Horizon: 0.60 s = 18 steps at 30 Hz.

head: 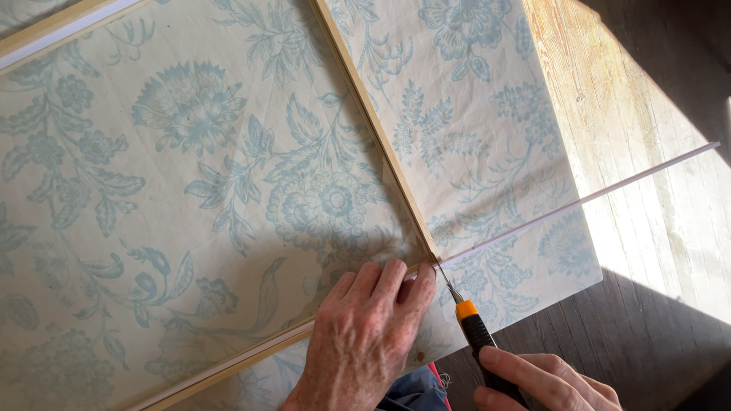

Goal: Applying thin adhesive strips to a wooden frame using a utility knife

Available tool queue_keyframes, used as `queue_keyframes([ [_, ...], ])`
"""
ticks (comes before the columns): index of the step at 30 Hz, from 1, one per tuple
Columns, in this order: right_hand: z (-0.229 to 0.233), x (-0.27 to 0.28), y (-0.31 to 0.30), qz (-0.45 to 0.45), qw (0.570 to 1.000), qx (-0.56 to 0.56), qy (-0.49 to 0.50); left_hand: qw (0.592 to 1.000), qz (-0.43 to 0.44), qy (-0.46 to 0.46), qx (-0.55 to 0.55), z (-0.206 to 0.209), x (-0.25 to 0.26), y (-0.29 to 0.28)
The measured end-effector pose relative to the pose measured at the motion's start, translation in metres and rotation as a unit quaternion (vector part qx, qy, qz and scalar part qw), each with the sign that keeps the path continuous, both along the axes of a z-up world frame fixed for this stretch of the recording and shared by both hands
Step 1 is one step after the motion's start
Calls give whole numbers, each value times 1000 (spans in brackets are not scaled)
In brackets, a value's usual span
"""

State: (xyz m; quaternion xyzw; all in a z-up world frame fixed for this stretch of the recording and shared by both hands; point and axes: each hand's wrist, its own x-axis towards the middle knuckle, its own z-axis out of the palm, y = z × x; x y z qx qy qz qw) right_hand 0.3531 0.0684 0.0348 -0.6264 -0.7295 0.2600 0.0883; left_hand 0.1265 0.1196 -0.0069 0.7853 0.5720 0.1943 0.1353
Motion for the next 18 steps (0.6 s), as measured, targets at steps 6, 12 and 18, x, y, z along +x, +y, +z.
queue_keyframes([
  [6, 9, -16, 14, 24, 998, 52, 26, 1000, -10, 14, -3, -1, 0, 0],
  [12, 7, -19, 9, -7, 998, 67, -14, 1000, -1, 2, 6, -2, 0, 1],
  [18, 18, -16, 11, -20, 998, -52, -23, 1000, 4, 3, 11, -1, 1, 3],
])
